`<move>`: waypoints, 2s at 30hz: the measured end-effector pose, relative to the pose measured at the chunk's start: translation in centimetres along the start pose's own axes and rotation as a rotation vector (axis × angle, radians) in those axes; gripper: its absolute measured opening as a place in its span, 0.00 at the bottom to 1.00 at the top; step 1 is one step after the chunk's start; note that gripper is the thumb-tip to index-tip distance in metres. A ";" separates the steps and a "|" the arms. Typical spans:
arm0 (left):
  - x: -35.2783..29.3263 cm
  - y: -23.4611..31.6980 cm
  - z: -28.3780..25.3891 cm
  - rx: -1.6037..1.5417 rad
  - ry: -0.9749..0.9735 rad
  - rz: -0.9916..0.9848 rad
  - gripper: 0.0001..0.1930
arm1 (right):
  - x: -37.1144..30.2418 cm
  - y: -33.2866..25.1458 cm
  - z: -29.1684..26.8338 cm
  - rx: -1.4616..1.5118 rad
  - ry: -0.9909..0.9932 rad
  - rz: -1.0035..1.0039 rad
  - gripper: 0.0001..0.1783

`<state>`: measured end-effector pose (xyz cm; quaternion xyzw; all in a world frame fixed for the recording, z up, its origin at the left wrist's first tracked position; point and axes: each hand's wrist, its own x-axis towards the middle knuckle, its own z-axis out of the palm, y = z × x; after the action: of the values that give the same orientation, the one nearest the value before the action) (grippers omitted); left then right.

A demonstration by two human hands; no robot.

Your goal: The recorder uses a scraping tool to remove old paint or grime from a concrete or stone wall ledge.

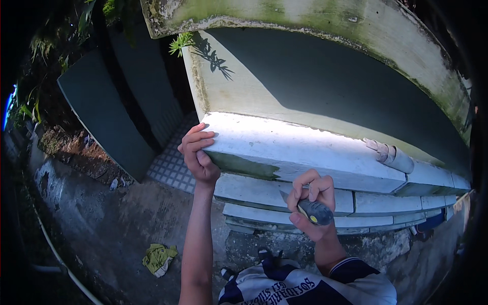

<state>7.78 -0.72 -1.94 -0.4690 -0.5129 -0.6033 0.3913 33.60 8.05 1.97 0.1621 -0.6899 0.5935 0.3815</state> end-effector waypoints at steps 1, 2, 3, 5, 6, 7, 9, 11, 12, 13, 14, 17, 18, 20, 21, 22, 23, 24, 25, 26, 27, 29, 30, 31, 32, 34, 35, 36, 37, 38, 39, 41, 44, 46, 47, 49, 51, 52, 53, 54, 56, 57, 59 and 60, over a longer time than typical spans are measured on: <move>0.1 -0.1 0.0 -0.008 -0.009 0.003 0.15 | -0.7 0.2 0.3 0.002 0.057 0.021 0.25; 0.3 -0.2 0.2 -0.017 0.026 0.004 0.13 | -1.5 0.6 -0.1 -0.002 0.061 0.043 0.27; 0.3 -0.2 0.4 -0.026 0.061 0.004 0.12 | -2.2 0.6 0.0 -0.008 0.072 0.043 0.27; 0.2 0.1 0.4 -0.035 0.050 -0.008 0.12 | -3.4 0.3 0.5 0.062 0.274 -0.009 0.26; 0.0 0.1 0.5 -0.040 0.059 -0.023 0.13 | -4.1 0.0 0.7 0.132 0.322 0.010 0.22; 0.0 0.0 0.4 -0.044 0.069 -0.037 0.13 | -4.7 0.0 0.5 0.128 0.330 0.006 0.22; 0.0 0.2 0.2 -0.044 0.043 -0.040 0.14 | -5.3 -0.1 0.3 -0.100 0.337 0.065 0.19; 0.0 0.3 0.0 -0.045 0.017 -0.046 0.16 | -5.5 -0.2 1.2 -0.119 0.459 0.050 0.17; 0.1 0.4 0.0 -0.037 0.015 -0.047 0.16 | -5.5 -0.3 1.3 -0.206 0.412 0.006 0.18; 0.2 0.5 -0.1 -0.030 0.012 -0.049 0.15 | -5.4 -0.2 1.2 -0.292 0.364 -0.036 0.19; 0.3 0.6 0.1 -0.044 0.002 -0.048 0.15 | -4.5 0.4 1.4 -0.330 0.435 -0.198 0.17; 0.5 0.4 -0.3 -0.021 -0.012 -0.034 0.14 | -2.8 0.3 1.5 -0.264 0.457 -0.240 0.16; 0.4 0.4 -0.1 -0.032 0.007 -0.028 0.14 | -1.9 0.0 1.6 -0.119 0.444 -0.238 0.15; 0.5 0.3 0.2 -0.063 0.028 -0.015 0.14 | -0.1 0.2 1.5 0.043 0.359 -0.262 0.15; 0.5 0.3 0.1 -0.074 0.018 -0.017 0.14 | 0.8 0.6 1.3 0.063 0.288 -0.286 0.16; 0.6 0.5 -0.2 -0.049 -0.012 -0.007 0.14 | 2.0 0.7 1.4 -0.006 0.293 -0.339 0.17; 0.7 0.5 -0.4 -0.018 -0.036 0.003 0.14 | 3.1 0.8 1.5 -0.072 0.291 -0.391 0.19; 0.7 0.4 -0.6 -0.013 -0.049 0.011 0.14 | 3.3 1.0 1.8 -0.012 0.350 -0.393 0.24; 0.7 0.5 -0.7 -0.018 -0.050 0.009 0.14 | 3.2 0.6 2.1 -0.017 0.352 -0.392 0.24; 0.8 0.7 -0.9 0.000 -0.071 0.009 0.14 | 3.2 0.0 2.4 -0.045 0.400 -0.295 0.28; 0.9 0.8 -1.0 0.017 -0.090 0.009 0.14 | 3.2 -0.4 2.6 -0.074 0.445 -0.197 0.33; 0.9 0.8 -1.1 0.009 -0.079 0.014 0.14 | 3.4 0.2 2.6 -0.103 0.440 -0.243 0.30; 0.9 0.8 -1.1 0.000 -0.072 0.020 0.14 | 3.9 -0.1 3.3 -0.134 0.466 -0.261 0.26; 1.0 0.8 -1.1 0.000 -0.070 0.021 0.14 | 4.4 -0.4 3.8 -0.165 0.492 -0.279 0.23; 1.0 0.8 -1.1 -0.006 -0.063 0.019 0.14 | 4.7 -0.5 4.0 -0.153 0.494 -0.278 0.21; 0.9 0.7 -1.2 -0.013 -0.056 0.016 0.14 | 5.2 -1.2 4.2 -0.142 0.501 -0.266 0.21; 0.8 0.7 -1.1 -0.021 -0.053 0.022 0.14 | 5.5 -1.5 4.1 -0.130 0.510 -0.255 0.21; 0.8 0.6 -1.1 -0.028 -0.051 0.028 0.14 | 5.7 -1.3 3.7 -0.133 0.511 -0.256 0.21; 0.8 0.6 -1.0 -0.031 -0.049 0.028 0.14 | 5.9 -0.7 3.0 -0.304 0.464 -0.372 0.20; 0.9 0.5 -0.9 -0.047 -0.039 0.026 0.13 | 6.0 -0.1 2.7 -0.472 0.413 -0.487 0.19; 0.9 0.4 -0.9 -0.063 -0.029 0.024 0.12 | 5.9 0.2 2.6 -0.472 0.412 -0.487 0.19; 0.9 0.6 -1.0 -0.034 -0.043 0.027 0.13 | 5.7 0.8 2.6 -0.473 0.445 -0.431 0.18; 0.7 0.5 -0.9 -0.001 -0.062 0.027 0.13 | 5.6 1.2 2.5 -0.493 0.506 -0.414 0.17; 0.6 0.3 -0.9 0.009 -0.065 0.020 0.13 | 5.8 0.8 2.9 -0.472 0.533 -0.451 0.16; 0.7 0.3 -0.9 -0.013 -0.044 0.019 0.13 | 6.0 0.2 3.3 -0.456 0.566 -0.495 0.16; 0.9 0.3 -1.0 -0.028 -0.020 0.019 0.12 | 6.0 0.4 3.6 -0.387 0.550 -0.548 0.15; 0.9 0.4 -0.5 -0.043 -0.012 0.013 0.12 | 5.8 2.5 2.6 -0.471 0.569 -0.435 0.16; 0.8 0.4 -0.3 -0.045 -0.012 0.013 0.12 | 5.5 3.2 2.3 -0.467 0.547 -0.331 0.16; 0.6 0.2 -0.5 -0.040 -0.013 0.014 0.12 | 5.4 3.2 2.6 -0.460 0.543 -0.331 0.16; 0.5 0.0 -0.6 -0.035 -0.014 0.016 0.12 | 5.2 2.9 3.1 -0.487 0.522 -0.422 0.16; 0.7 0.0 -0.8 -0.009 -0.031 0.022 0.13 | 4.7 2.0 3.7 -0.502 0.515 -0.616 0.17; 0.7 0.2 -0.9 0.010 -0.051 0.028 0.13 | 4.5 1.9 3.5 -0.498 0.512 -0.611 0.17; 0.7 0.3 -0.5 -0.011 -0.021 0.015 0.13 | 4.2 1.8 2.9 -0.611 0.452 -0.643 0.18; 0.8 0.3 -0.2 -0.038 0.010 0.007 0.12 | 4.5 3.1 2.8 -0.570 0.495 -0.540 0.18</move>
<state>7.80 -1.00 -1.11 -0.4752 -0.4977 -0.6139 0.3868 27.61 7.21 3.02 0.0781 -0.6467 0.2802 0.7052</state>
